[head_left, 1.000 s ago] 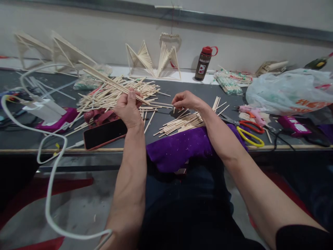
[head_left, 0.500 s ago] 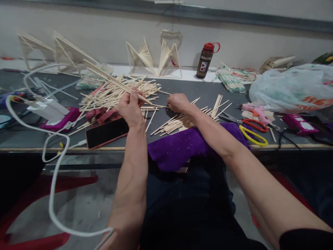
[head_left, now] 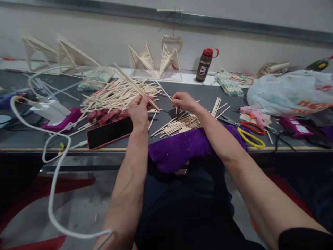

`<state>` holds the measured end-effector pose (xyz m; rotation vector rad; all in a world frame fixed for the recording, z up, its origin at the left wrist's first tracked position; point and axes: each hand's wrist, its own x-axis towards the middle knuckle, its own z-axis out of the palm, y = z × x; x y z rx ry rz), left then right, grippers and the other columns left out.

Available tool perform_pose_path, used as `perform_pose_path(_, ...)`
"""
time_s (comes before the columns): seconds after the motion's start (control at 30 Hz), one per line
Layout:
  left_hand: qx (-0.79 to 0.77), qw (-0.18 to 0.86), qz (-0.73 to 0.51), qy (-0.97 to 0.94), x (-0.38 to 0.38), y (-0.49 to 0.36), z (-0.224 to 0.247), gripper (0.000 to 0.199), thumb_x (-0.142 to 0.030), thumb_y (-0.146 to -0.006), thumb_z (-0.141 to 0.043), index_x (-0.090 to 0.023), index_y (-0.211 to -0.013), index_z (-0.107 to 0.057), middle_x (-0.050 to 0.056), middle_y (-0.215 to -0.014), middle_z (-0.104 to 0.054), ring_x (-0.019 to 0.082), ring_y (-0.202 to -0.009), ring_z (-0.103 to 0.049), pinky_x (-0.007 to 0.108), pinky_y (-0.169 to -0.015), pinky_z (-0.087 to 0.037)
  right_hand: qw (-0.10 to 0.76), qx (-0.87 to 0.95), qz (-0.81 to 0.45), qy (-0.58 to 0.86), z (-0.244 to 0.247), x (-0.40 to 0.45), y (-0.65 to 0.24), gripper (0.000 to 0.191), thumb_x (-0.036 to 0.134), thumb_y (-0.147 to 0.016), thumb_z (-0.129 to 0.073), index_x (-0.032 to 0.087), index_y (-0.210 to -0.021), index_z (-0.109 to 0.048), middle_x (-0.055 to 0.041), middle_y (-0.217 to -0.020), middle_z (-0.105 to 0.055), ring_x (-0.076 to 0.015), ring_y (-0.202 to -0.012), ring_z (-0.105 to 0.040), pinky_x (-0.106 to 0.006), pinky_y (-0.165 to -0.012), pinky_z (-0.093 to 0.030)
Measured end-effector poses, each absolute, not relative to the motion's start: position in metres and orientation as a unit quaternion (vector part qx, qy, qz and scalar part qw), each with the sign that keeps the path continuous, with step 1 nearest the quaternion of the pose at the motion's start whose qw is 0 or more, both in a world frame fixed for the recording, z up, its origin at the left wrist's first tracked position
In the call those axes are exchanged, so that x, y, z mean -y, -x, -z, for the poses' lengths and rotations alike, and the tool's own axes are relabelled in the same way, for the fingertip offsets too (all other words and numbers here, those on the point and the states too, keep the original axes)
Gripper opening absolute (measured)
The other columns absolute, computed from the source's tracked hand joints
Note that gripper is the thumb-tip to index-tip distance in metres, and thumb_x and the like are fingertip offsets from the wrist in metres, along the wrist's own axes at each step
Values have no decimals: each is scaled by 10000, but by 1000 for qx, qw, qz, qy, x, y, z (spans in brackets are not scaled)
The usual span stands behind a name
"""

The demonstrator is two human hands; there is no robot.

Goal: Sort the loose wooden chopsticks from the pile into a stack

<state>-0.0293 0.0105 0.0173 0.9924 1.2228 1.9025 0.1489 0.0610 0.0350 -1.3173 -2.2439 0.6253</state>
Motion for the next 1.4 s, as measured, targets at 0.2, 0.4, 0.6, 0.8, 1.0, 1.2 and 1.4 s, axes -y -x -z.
perform_pose_path(0.2, -460, 421, -657, -424, -28, 8, -25, 138, -291, -700, -718, -159, -729, -688, 26, -675, -687, 135, -601, -655, 201, -522, -509, 351, 745, -418, 384, -42, -58, -159, 110, 167, -834, -591, 133, -936, -612, 24, -656, -589, -59, -545, -518, -168, -499, -425)
perform_pose_path(0.4, -465, 449, -618, -448, -36, 0, -18, 149, -284, -690, -692, -144, -642, -678, 23, -585, -658, 102, -500, -590, 177, -477, -471, 338, 734, -450, 380, -35, -60, -156, 57, 138, -796, -602, 112, -828, -641, 47, -583, -545, -45, -482, -470, -162, -449, -383)
perform_pose_path(0.6, -468, 485, -614, -411, -32, 8, -12, 131, -274, -667, -686, -145, -647, -674, 26, -573, -657, 112, -505, -606, 172, -453, -460, 314, 779, -408, 359, -28, -58, -150, 91, 113, -774, -555, 116, -822, -632, 47, -593, -561, -51, -484, -471, -163, -461, -371)
perform_pose_path(0.8, -456, 504, -635, -369, -32, 9, -14, 132, -242, -648, -713, -150, -740, -693, 4, -622, -667, 108, -513, -609, 180, -453, -475, 302, 815, -346, 353, -31, -49, -147, 90, 177, -807, -543, 135, -846, -613, 38, -652, -575, -61, -496, -462, -185, -495, -361)
perform_pose_path(1.0, -441, 534, -622, -365, -32, 13, -12, 156, -239, -647, -743, -150, -754, -674, 19, -693, -689, 117, -572, -639, 188, -488, -502, 275, 833, -300, 375, -33, -49, -147, 106, 208, -816, -554, 134, -844, -625, 28, -669, -571, -84, -579, -462, -207, -566, -357)
perform_pose_path(1.2, -445, 510, -650, -345, -35, 14, -11, 108, -240, -682, -710, -155, -719, -655, 15, -646, -672, 122, -564, -641, 175, -458, -484, 321, 747, -447, 373, -33, -47, -144, 160, 243, -875, -527, 144, -757, -574, 40, -569, -524, -61, -460, -420, -185, -452, -333)
perform_pose_path(1.4, -437, 489, -679, -329, -36, 16, -12, 80, -240, -706, -694, -174, -716, -651, 12, -636, -667, 125, -591, -646, 174, -466, -500, 339, 663, -552, 374, -35, -47, -149, 277, 388, -891, -581, 131, -792, -599, 9, -615, -600, -41, -451, -479, -153, -403, -344)
